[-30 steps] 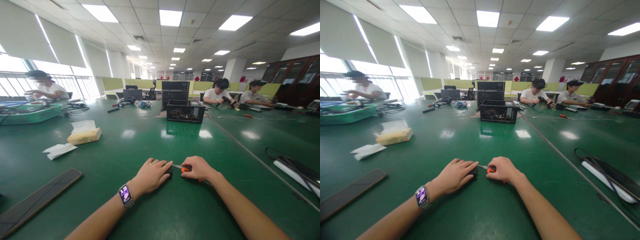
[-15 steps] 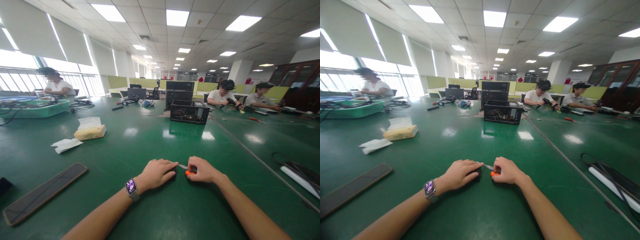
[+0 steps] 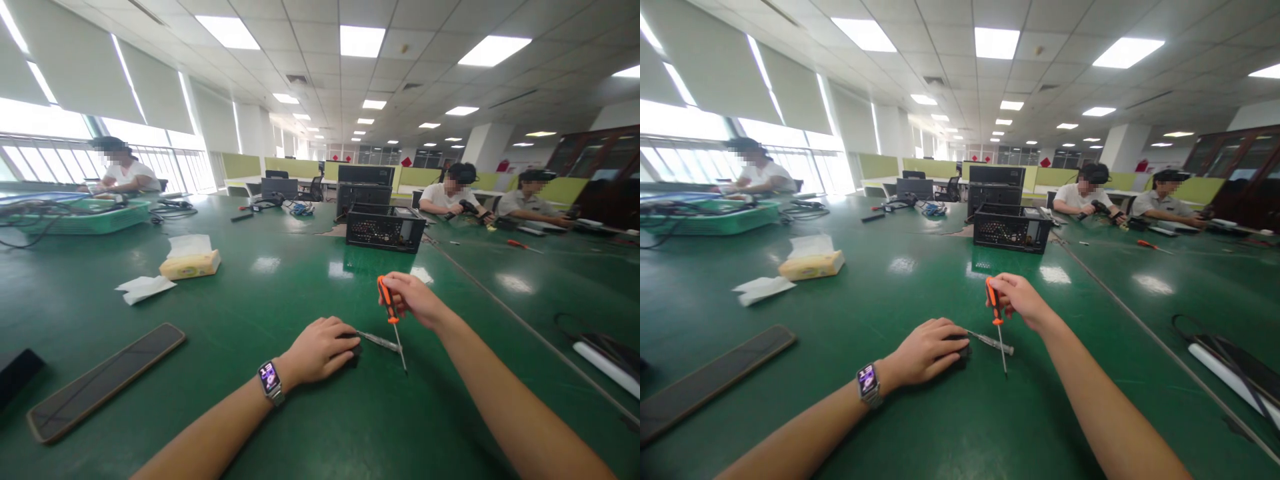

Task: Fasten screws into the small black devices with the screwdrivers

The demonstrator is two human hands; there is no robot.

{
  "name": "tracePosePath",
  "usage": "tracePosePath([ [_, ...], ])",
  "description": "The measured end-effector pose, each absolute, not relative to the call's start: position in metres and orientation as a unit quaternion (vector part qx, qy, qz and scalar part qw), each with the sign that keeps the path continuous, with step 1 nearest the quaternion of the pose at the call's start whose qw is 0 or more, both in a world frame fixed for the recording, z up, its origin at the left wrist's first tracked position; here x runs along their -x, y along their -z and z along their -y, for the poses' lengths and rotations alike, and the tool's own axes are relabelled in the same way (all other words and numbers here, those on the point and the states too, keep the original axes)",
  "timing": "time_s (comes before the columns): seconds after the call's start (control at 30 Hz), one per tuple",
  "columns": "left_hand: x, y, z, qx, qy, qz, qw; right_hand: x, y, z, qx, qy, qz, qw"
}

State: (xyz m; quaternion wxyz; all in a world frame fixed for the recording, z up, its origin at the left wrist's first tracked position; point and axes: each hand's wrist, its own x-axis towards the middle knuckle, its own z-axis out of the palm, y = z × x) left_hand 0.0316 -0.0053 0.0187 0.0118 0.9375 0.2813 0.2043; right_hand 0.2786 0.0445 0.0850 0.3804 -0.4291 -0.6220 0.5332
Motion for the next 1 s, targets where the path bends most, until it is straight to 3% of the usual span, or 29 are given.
tracePosePath([
  [0.23,-0.035,-0.017,0.004,-0.911,-0.225,-0.345,0.038,-0.245,-0.098,-0.053,0.457,-0.409,0.635,0.469],
  [0.77,-0.034,-0.002,-0.005,-0.886,-0.303,-0.349,0.013,-0.227,-0.078,-0.033,0.4,-0.264,0.779,0.404],
  [1.0,-0.031,-0.003,-0.004,-0.895,-0.303,-0.328,0.013,-0.233,-0.09,-0.031,0.383,-0.297,0.705,0.518],
])
